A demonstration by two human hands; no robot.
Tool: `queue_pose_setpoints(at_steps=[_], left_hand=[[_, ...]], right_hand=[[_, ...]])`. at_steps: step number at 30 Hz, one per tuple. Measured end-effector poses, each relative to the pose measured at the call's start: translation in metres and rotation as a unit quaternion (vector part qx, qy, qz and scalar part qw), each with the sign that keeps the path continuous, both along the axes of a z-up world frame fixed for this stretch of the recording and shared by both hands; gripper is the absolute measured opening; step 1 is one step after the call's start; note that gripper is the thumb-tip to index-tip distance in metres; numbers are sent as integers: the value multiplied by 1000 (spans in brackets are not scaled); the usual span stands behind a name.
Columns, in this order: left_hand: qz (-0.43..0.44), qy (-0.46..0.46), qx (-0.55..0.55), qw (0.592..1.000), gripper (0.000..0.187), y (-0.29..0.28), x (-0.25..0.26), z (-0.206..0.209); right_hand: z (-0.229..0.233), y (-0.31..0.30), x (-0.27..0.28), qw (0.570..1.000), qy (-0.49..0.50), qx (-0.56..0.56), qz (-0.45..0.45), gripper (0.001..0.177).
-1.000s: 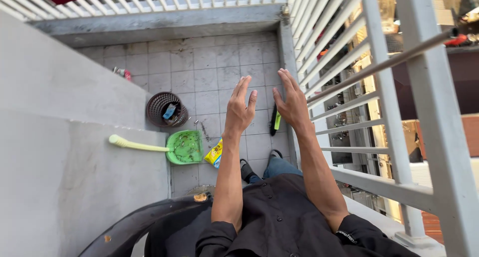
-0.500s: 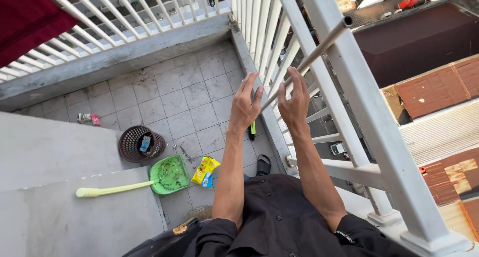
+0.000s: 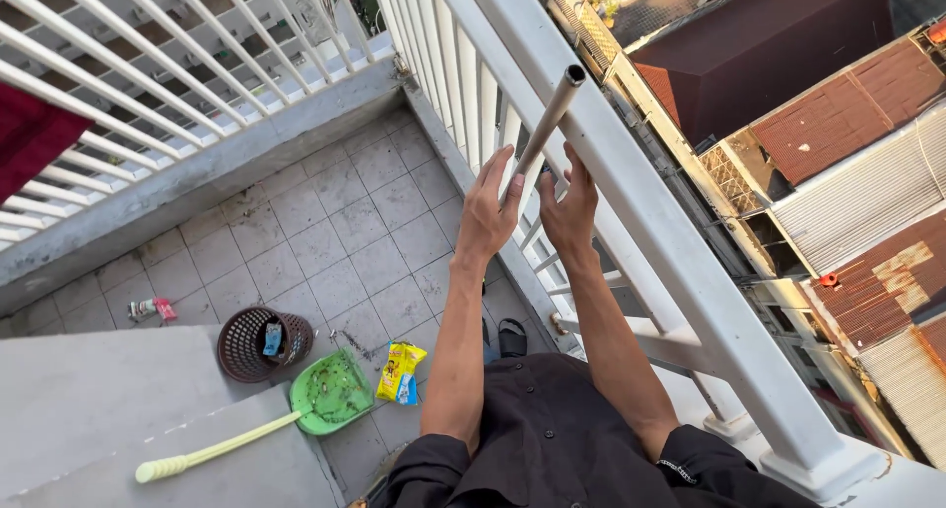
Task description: The person is assembling a broom handle by inserting a plastic component into a metal pipe.
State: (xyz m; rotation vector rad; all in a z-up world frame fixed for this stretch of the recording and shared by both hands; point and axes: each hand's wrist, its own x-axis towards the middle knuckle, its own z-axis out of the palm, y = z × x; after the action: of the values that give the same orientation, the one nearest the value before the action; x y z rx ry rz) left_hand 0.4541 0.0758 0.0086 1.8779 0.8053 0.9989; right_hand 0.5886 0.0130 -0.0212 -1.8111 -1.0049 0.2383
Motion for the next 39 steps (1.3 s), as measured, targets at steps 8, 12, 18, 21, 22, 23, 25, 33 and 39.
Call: queue_pose_setpoints(at_steps=[8,12,18,21,22,23,25,33,39], left_hand=[[-39,-9,-21,999,48,15,22,4],[-52,-5,-40,998,46,18,27,9],[-34,-15,-36,999,47,17,20,8],[-9,-15,-41,999,48,13,8,11],[2,-14,-42,999,48,10,2,11],[9,-21,-28,999,47,8,-2,10],[26,-27,-16,999,45,3,-12,12],[124,-41,-49,990,42,-21,-58,29],[178,-45,29,983,38,-33,-94,23]], right_hand=[[-7,16,11,999,7,-15,28,54],[-7,21,14,999,10,-2,50,53],[4,25,1,995,13,30,92,45],[16,27,-15,991,16,70,115,42],[17,27,-20,990,18,69,126,42],[18,27,-24,989,17,63,131,42],[18,27,-32,987,17,56,147,41],[5,27,-75,966,63,66,242,38],[-1,23,-108,948,46,35,313,35]])
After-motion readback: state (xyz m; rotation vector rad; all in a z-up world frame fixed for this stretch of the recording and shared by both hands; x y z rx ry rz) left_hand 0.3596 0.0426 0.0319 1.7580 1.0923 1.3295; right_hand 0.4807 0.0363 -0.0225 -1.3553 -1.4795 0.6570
